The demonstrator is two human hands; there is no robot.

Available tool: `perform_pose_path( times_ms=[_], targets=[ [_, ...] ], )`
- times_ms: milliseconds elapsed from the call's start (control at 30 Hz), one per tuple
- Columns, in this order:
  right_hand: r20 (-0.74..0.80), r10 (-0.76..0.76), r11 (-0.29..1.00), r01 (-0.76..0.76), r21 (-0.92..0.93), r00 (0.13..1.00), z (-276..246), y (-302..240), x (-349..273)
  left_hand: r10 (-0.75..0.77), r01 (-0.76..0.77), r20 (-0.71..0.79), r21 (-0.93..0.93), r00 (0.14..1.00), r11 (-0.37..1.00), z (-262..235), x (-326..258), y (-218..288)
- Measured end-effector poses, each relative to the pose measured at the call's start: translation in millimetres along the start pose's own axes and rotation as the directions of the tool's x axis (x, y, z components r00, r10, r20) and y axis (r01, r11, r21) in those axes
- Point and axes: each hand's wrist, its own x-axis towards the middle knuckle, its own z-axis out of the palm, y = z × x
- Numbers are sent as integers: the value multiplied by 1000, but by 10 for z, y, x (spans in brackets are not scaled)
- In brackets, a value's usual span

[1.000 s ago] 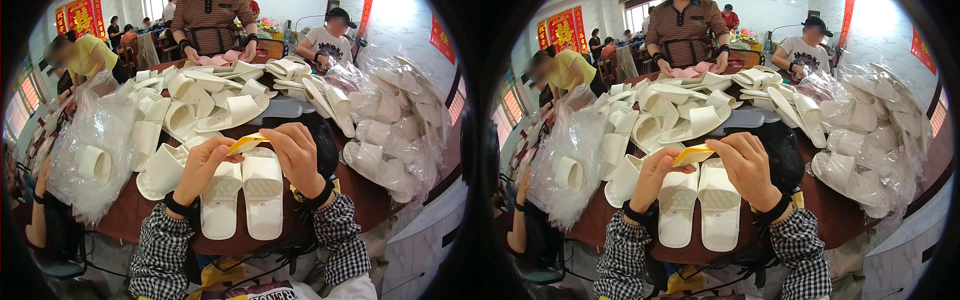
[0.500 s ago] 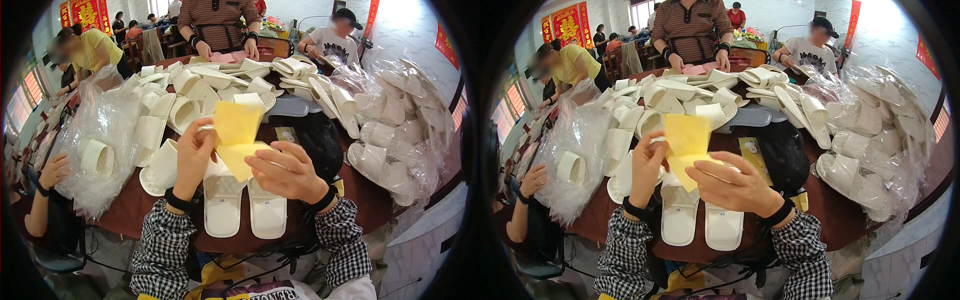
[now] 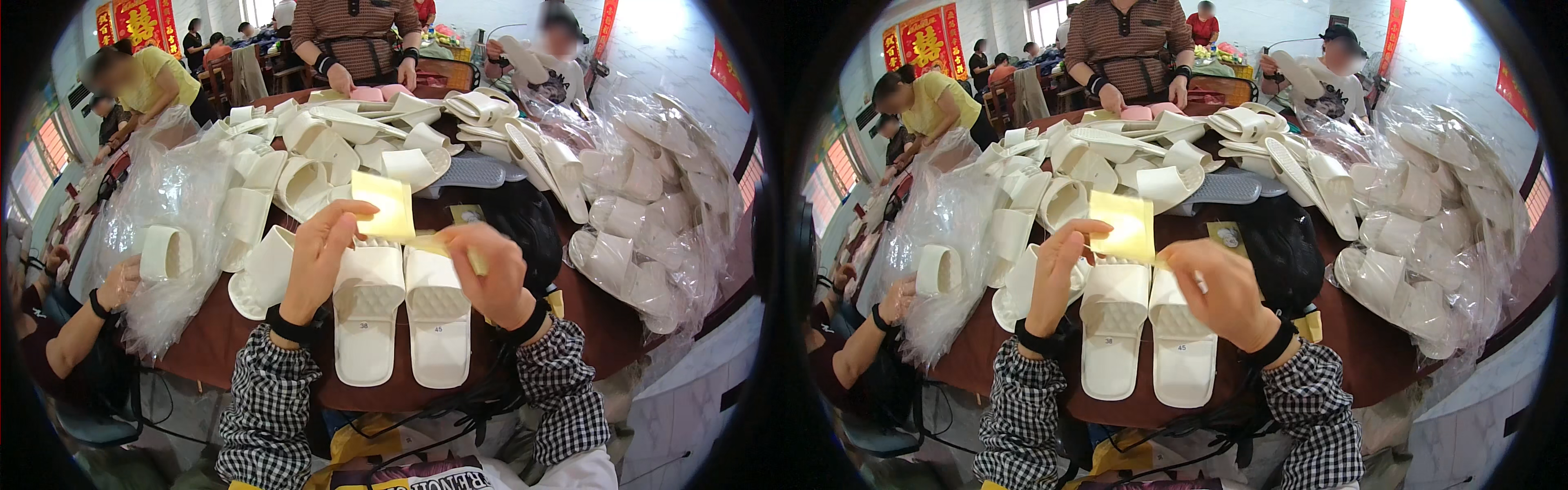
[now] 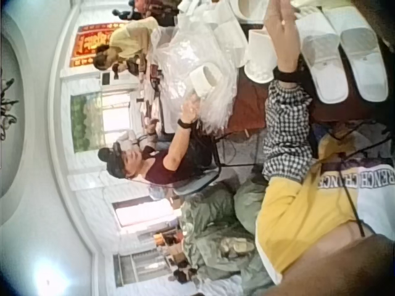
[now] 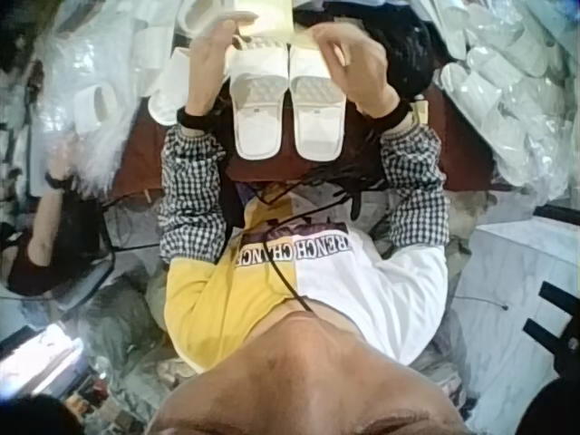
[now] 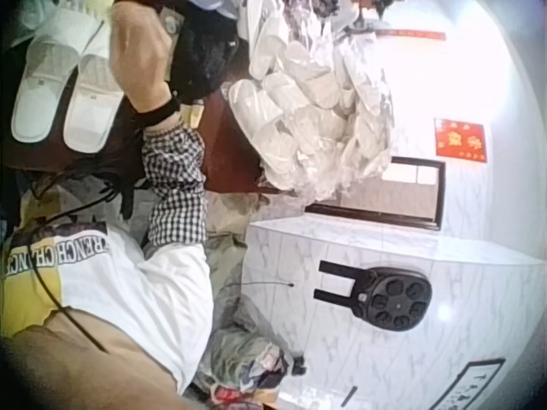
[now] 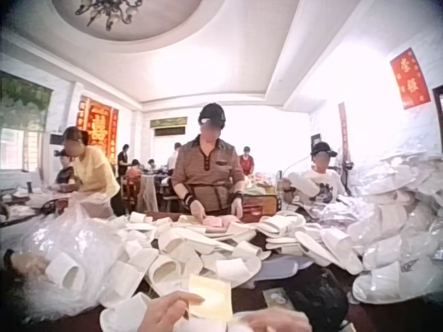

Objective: Packaging white slippers into large plastic bags for distribution.

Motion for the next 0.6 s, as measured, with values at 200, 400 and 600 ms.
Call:
perform_pose_path(
  times_ms=[200, 400, 600],
  targets=[
    [-150, 418, 906, -423, 2, 896, -73, 127, 16, 45, -70, 269, 84, 962, 994, 128, -60, 24],
    [57, 464, 883, -466, 51, 884, -93, 75, 34, -56, 89, 288, -104, 956, 991, 120, -66, -102],
    [191, 459, 881, -472, 27, 868, -51, 60, 10, -117, 153, 271, -118, 955, 981, 82, -57, -2]
  ],
)
